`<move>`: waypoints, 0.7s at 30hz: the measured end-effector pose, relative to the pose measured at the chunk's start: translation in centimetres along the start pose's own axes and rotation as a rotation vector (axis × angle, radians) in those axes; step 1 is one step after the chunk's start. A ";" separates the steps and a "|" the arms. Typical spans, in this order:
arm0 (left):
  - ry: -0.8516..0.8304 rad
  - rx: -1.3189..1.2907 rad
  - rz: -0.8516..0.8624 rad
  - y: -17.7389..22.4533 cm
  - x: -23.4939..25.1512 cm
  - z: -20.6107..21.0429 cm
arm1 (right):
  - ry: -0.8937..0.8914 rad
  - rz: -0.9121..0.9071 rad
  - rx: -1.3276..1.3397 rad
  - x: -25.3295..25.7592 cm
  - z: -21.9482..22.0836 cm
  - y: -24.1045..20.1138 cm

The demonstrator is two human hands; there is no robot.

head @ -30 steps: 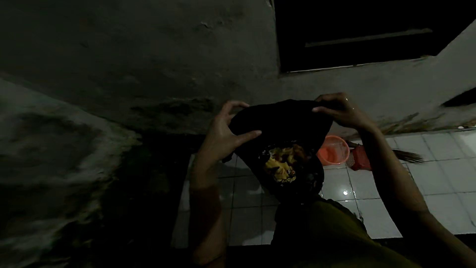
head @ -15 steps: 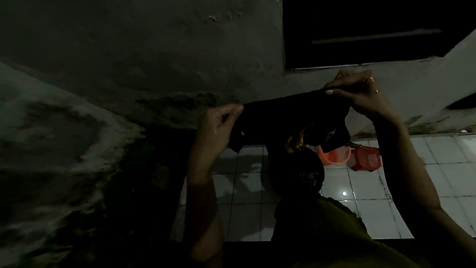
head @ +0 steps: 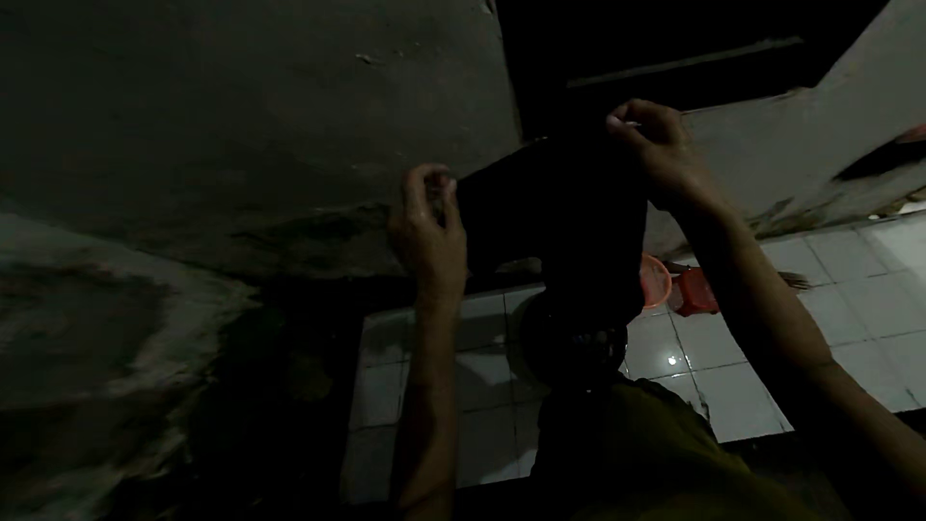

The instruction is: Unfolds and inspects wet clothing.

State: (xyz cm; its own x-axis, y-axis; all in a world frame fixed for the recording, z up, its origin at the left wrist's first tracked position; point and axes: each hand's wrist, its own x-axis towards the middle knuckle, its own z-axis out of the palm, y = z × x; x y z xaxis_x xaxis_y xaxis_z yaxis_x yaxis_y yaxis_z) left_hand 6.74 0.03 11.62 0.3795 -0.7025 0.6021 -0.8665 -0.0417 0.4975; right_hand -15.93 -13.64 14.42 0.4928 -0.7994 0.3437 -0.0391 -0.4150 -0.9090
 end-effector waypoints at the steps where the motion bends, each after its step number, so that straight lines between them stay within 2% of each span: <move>1: 0.038 0.012 0.054 0.0 -1.3 1.5 | 0.047 0.086 0.106 0.3 0.6 -0.2; 4: 0.112 -0.105 0.322 -2.1 -8.7 7.2 | 0.168 0.227 0.373 1.0 1.6 -0.9; 6: -0.036 -0.261 0.346 -4.4 -15.3 11.0 | 0.244 0.281 0.485 0.9 1.5 -1.9; 7: -0.170 -0.279 0.260 -5.2 -18.5 12.2 | 0.303 0.308 0.531 0.9 1.3 -2.7; 8: -0.356 -0.282 0.090 -5.3 -21.0 12.7 | 0.354 0.339 0.577 0.8 0.9 -3.5; 10: -0.767 -0.293 -0.392 -4.8 -22.5 13.3 | 0.422 0.363 0.627 0.8 0.1 -4.6; 11: -0.843 -0.308 -0.530 -4.9 -22.5 14.0 | 0.427 0.353 0.653 0.7 -0.3 -4.8; 12: -0.853 -0.327 -0.583 -5.1 -22.2 14.4 | 0.453 0.349 0.661 0.7 -0.4 -5.0; 15: -0.710 -0.384 -0.560 -5.1 -19.7 14.3 | 0.530 0.358 0.646 0.9 -1.1 -4.2; 17: -0.606 -0.456 -0.615 -4.5 -16.8 12.3 | 0.549 0.364 0.604 1.0 -1.9 -2.5; 19: -0.478 -0.595 -0.713 -3.5 -14.2 9.9 | 0.492 0.383 0.527 -0.1 -2.8 0.2; 21: -0.412 -0.712 -0.725 -2.0 -12.1 8.4 | 0.473 0.420 0.435 -1.8 -2.2 3.2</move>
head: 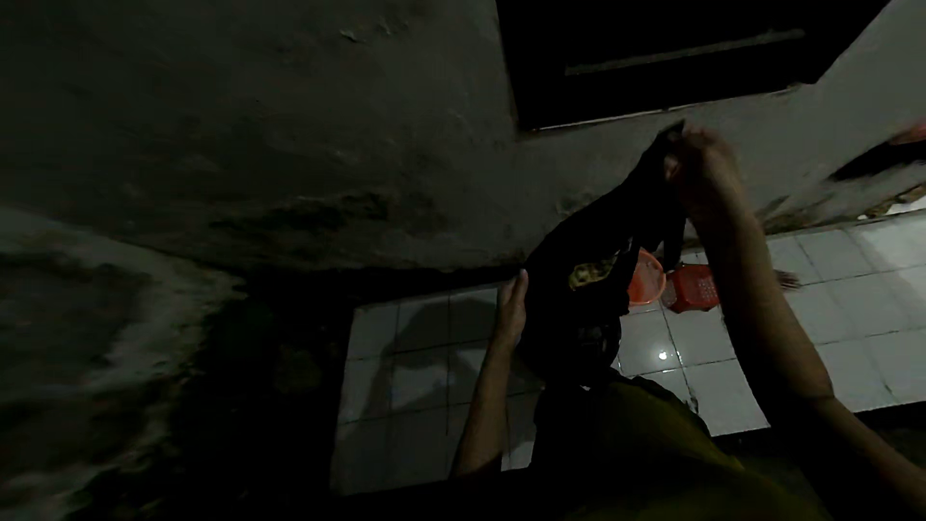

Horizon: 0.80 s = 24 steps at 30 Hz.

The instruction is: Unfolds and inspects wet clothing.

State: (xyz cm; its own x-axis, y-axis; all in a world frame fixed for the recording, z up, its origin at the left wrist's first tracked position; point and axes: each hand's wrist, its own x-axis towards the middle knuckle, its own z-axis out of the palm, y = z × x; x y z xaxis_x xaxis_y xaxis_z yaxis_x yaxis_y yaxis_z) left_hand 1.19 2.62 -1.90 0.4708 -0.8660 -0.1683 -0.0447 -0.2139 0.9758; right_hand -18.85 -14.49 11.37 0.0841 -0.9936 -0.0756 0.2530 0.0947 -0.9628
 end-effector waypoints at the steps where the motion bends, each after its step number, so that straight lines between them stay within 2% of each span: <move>1: -0.007 -0.054 0.016 1.0 0.1 0.3 | -0.001 0.021 -0.062 -0.5 -0.5 1.7; 4: -0.037 -0.226 0.007 3.5 0.5 1.6 | -0.073 0.060 -0.296 -2.0 -2.1 6.2; 8: -0.069 -0.471 -0.016 6.3 1.3 3.2 | -0.472 0.091 -0.630 -4.8 -3.8 9.3; 10: -0.054 -0.598 -0.004 7.8 1.5 3.5 | -0.654 0.188 -0.642 -6.6 -3.4 9.2; 11: -0.022 -0.655 0.011 8.8 1.5 3.7 | -0.690 0.207 -0.583 -7.5 -3.1 9.1; 13: 0.008 -0.745 0.052 10.5 1.5 3.7 | -0.722 0.142 -0.427 -8.8 -2.6 8.9; 16: -0.068 -0.766 0.205 11.1 1.5 2.8 | -0.770 0.049 -0.171 -9.4 -1.9 8.1; 19: -0.127 -0.627 0.417 12.4 0.5 1.6 | -0.773 -0.110 -0.188 -9.2 -0.7 6.9; 22: -0.294 -0.520 0.607 12.4 0.0 -0.1 | -0.681 -0.325 -0.163 -8.9 0.9 6.8; 24: -0.360 -0.356 0.690 12.0 -0.1 -0.7 | -0.687 -0.396 -0.117 -8.8 1.9 6.3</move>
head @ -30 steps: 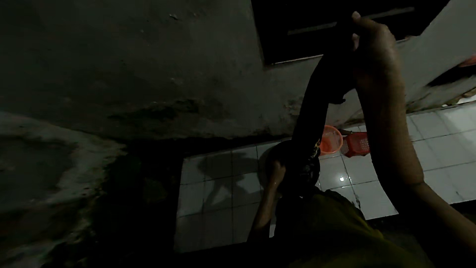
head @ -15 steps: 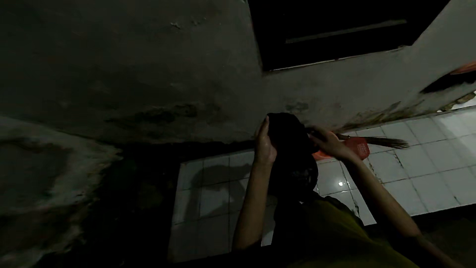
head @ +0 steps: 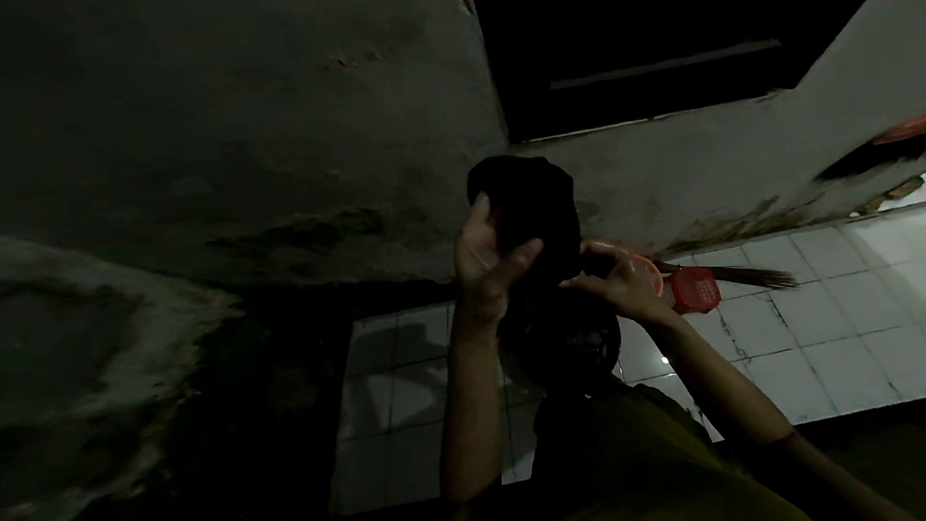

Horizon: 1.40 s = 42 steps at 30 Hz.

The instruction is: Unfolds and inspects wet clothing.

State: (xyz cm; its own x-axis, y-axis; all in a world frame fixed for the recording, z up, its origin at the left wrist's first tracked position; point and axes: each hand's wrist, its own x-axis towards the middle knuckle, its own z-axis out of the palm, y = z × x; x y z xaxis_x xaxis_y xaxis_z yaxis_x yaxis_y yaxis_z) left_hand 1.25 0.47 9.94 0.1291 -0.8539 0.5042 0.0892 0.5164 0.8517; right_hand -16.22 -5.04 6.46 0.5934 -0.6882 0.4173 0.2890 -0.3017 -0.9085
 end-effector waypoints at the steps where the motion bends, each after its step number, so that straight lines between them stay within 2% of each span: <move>1: -0.024 0.067 -0.006 -0.2 -0.4 -0.1 | 0.000 0.000 0.029 0.4 0.3 -0.3; 7: -0.051 0.223 -0.120 -3.2 -3.3 -1.6 | 0.190 0.267 0.245 2.5 1.9 -0.2; 10: 0.120 0.393 -0.285 -2.8 -3.3 0.1 | 0.157 0.284 0.231 2.8 1.0 0.1; 12: 0.258 0.466 -0.293 -3.0 -3.2 0.7 | 0.133 0.286 0.213 2.9 0.3 0.0; 14: 0.333 0.424 -0.336 -2.9 -3.2 1.1 | 0.144 0.272 0.148 2.6 -0.2 -0.2; 17: 0.388 0.243 -0.501 -2.0 -3.1 1.6 | 0.241 0.234 -0.002 2.2 -1.2 -0.3; 21: 0.363 0.156 -0.549 -1.7 -1.9 1.5 | 0.362 0.182 -0.124 1.4 -2.6 -0.4; 23: 0.426 0.104 -0.557 -1.4 -1.2 2.2 | 0.362 0.191 -0.189 0.4 -2.5 -0.8; 25: 0.502 0.027 -0.542 -1.3 -0.7 3.0 | 0.278 0.208 -0.268 -0.5 -2.7 -1.1; 29: 0.481 -0.081 -0.507 -0.8 -0.7 4.4 | -0.131 0.357 -0.580 -1.3 -4.7 -1.7; 30: 0.460 -0.077 -0.505 -0.7 -0.9 4.5 | -0.155 0.385 -0.604 -1.2 -4.9 -2.1; 33: 0.427 0.051 -0.478 -0.4 -1.2 4.2 | -0.021 0.296 -0.531 -0.6 -5.5 -1.5; 35: 0.394 0.139 -0.427 0.1 -1.0 3.7 | -0.028 0.201 -0.457 0.3 -6.4 1.1; 37: 0.349 0.170 -0.374 0.9 -0.5 3.2 | -0.141 0.149 -0.443 0.9 -7.1 4.8; 40: 0.279 0.115 -0.301 3.0 0.9 2.4 | -0.316 0.264 -0.502 0.6 -6.2 10.4; 42: 0.271 0.064 -0.252 4.1 1.2 1.2 | -0.334 0.302 -0.531 -0.5 -4.9 14.8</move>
State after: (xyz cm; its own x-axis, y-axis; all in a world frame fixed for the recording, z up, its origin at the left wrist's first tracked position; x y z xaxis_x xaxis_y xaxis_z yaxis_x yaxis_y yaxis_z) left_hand 0.54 1.49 14.21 0.3682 -0.9010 0.2293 0.0906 0.2802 0.9556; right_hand -15.89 -12.44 -7.31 0.8141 -0.5785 0.0508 -0.2810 -0.4691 -0.8372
